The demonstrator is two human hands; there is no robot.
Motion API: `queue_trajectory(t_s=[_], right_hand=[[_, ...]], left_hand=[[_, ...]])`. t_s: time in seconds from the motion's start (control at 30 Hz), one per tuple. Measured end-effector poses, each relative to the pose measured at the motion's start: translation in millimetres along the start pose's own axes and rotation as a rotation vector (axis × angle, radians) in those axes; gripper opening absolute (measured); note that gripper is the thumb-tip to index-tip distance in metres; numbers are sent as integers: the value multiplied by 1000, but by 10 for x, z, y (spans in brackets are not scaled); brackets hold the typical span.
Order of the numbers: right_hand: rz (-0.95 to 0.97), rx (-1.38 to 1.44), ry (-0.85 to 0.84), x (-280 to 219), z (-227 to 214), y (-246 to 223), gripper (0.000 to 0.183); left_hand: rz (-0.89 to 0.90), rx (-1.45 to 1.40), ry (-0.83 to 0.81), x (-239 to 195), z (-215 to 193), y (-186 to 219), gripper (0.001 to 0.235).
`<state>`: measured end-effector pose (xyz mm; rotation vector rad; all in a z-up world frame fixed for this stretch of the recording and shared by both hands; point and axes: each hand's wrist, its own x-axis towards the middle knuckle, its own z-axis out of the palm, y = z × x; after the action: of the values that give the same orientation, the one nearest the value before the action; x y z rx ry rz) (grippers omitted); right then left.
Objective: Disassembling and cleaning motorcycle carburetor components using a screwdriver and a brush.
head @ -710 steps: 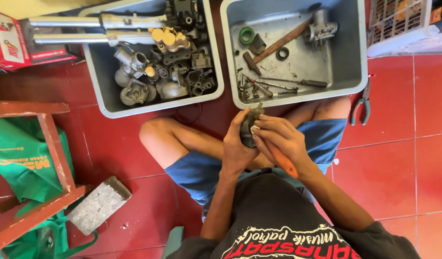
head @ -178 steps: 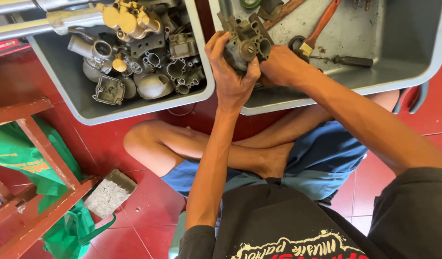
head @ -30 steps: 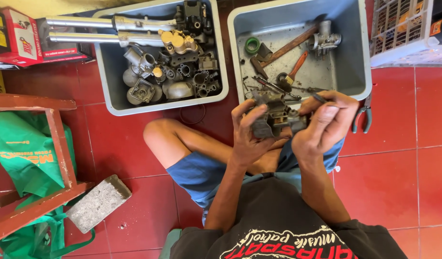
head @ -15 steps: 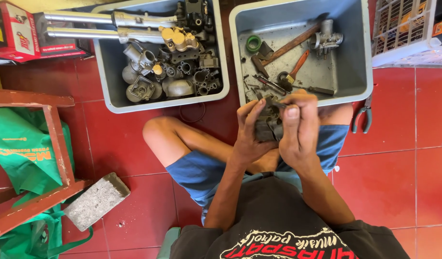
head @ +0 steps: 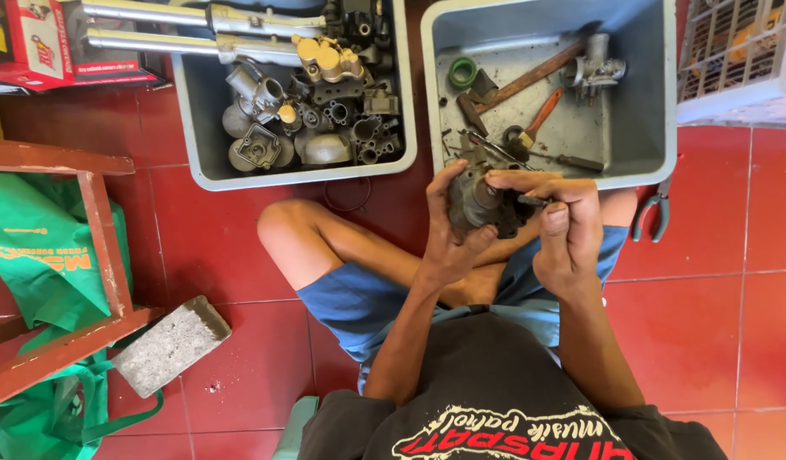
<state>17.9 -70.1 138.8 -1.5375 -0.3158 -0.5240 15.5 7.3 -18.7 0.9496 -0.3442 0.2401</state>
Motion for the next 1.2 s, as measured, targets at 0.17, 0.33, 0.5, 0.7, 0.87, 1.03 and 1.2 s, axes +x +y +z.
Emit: queue_trajectory(t_s=[0.17,0.33,0.5,0.7,0.87,1.03,1.2], right_hand=[[63,37,-188,-89,-436,411,18],[126,88,-120,-8,-482,609,23],[174,-443,-280,271,-184,755,35],[253,-323,-205,388,-360,1972,20],[283,-405,-127,252,-474,2789,26],[294,-392,-143,-16,-382,3105,32],[400,-414,-136,-158,-377,3282,25]], left_hand=[[-56,-104,96,9,63,-70,83],[-281,16,166,161,85,102,71],[-295,121,226,425,56,-192,71],[-180,364,357,627,45,-998,85],[-557,500,304,656,-181,-1315,79],[-748,820,129,531,-466,-1486,73],[-840,660,234,631,-377,-1307,97]])
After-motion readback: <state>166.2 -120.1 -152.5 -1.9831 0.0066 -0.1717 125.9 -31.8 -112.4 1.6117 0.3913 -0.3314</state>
